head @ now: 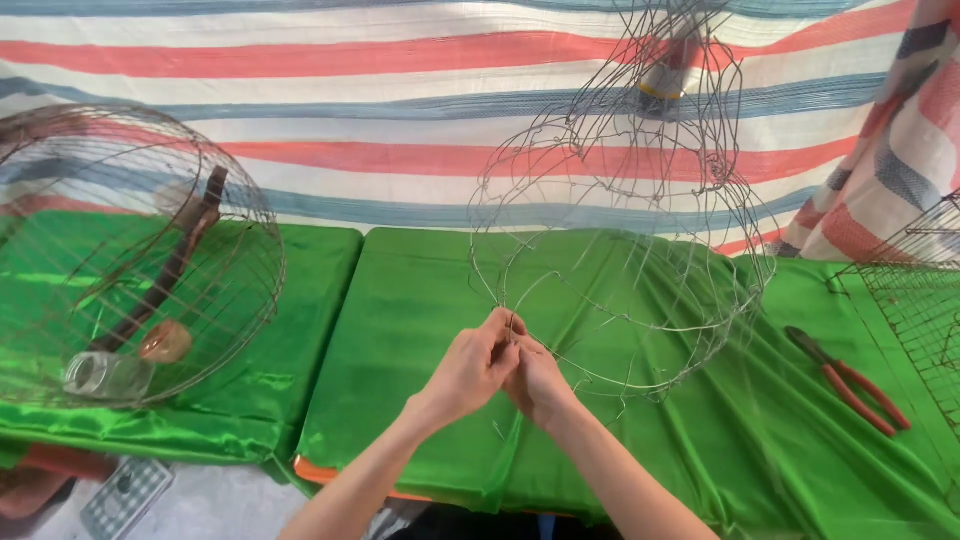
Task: Manually weaving and twisting thin metal wires to construct a wire cage structure.
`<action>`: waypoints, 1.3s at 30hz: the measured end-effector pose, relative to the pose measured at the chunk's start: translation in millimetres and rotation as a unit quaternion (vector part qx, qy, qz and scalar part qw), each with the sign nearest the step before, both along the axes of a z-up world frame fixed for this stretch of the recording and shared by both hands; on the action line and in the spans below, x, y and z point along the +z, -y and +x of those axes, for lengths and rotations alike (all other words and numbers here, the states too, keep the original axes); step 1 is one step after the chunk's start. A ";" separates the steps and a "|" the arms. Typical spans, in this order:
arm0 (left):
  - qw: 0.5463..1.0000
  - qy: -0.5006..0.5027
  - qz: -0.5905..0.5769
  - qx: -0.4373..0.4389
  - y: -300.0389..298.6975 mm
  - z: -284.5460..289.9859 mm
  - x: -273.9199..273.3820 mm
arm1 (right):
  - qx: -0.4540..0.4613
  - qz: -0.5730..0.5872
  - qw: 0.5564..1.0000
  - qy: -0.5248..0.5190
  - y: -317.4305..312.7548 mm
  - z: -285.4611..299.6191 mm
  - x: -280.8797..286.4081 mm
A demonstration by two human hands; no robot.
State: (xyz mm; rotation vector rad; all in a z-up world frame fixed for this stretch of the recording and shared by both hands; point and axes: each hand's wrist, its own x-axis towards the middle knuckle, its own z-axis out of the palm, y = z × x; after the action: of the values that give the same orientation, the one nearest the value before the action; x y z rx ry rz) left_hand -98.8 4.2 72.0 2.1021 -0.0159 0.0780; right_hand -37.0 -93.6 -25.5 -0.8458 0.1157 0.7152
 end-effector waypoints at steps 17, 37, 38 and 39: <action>0.989 -0.019 -0.140 -0.047 -20.3 7.5 30.5 | 0.110 -0.110 0.988 0.023 9.9 7.6 52.7; 0.988 -0.069 -0.075 0.113 -36.2 49.7 -103.3 | 0.145 -0.306 0.921 0.193 26.1 -20.7 78.0; 0.985 -0.090 -0.092 0.113 -32.6 51.2 -108.1 | 0.154 -0.317 0.914 0.204 25.8 -21.0 77.3; 0.981 -0.110 -0.109 0.113 -29.0 52.6 -113.0 | 0.162 -0.327 0.906 0.214 25.4 -21.3 76.6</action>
State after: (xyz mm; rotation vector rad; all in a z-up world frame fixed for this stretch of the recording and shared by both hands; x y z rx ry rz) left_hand -46.3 33.2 -41.0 1.8760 0.3500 -0.0171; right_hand -58.3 -119.0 51.0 -1.6801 -0.1994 0.7931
